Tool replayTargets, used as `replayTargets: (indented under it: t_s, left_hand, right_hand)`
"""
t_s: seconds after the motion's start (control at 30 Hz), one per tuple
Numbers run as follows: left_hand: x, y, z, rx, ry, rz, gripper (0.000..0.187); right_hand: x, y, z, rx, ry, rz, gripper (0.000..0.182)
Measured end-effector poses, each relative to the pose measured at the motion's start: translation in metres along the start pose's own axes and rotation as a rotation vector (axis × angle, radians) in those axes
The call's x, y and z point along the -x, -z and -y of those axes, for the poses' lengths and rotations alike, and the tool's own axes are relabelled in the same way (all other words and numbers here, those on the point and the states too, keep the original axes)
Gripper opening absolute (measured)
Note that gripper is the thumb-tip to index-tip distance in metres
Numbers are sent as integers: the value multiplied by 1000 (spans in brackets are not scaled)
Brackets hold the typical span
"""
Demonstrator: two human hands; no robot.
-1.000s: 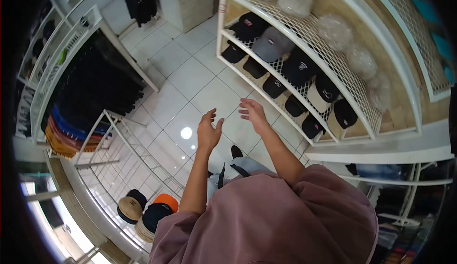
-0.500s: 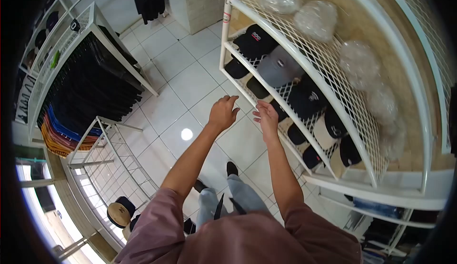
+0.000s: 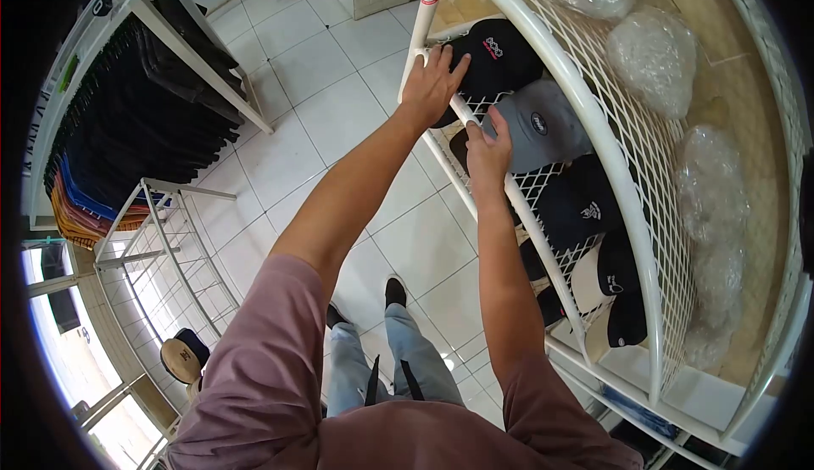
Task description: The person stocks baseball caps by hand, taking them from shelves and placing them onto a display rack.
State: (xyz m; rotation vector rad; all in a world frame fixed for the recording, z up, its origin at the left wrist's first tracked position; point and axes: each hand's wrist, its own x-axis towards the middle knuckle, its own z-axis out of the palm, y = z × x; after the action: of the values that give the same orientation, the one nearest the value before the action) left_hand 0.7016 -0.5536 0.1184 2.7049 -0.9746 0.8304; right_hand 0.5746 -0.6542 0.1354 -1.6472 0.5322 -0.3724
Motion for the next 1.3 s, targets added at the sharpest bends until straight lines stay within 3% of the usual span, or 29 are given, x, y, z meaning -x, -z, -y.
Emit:
replayTargets:
  t_s: [0.13, 0.27, 0.33, 0.4, 0.5, 0.67, 0.8, 0.93, 1.0, 1.17, 1.3]
  left_hand:
    - [-23, -7, 1, -120, -26, 215, 59]
    - [-34, -18, 11, -153, 28, 230, 53]
    - [-32, -14, 18, -66, 45, -19, 45]
    - [-26, -5, 23, -9, 47, -51, 42]
    - [-12, 24, 31, 147, 264, 3, 40]
    - [37, 63, 39, 292, 367, 35, 42]
    - [87, 99, 32, 539, 491, 158, 42]
    - [134, 138, 12, 800, 774, 193, 34]
    - [156, 157, 2, 871, 909, 156, 37]
    - [220, 200, -4, 661, 998, 105, 43]
    - [280, 231, 17, 651, 917, -74, 53]
  right_hand:
    - [-2, 7, -6, 8, -114, 26, 55]
    - [0, 9, -8, 22, -109, 56, 55]
    - [-1, 11, -10, 42, -66, 51, 55]
    - [-1, 11, -10, 10, -144, 50, 54]
    - [-1, 8, -4, -10, -128, 45, 54]
    - [-3, 5, 1, -48, -41, 46, 55]
    - [11, -5, 21, -8, 142, 81, 57]
    - [58, -21, 50, -191, 139, 304, 63]
    - [90, -37, 52, -210, 225, 523, 64]
    - [170, -89, 71, -112, 175, 460, 64]
    - [218, -127, 65, -193, 64, 465, 58]
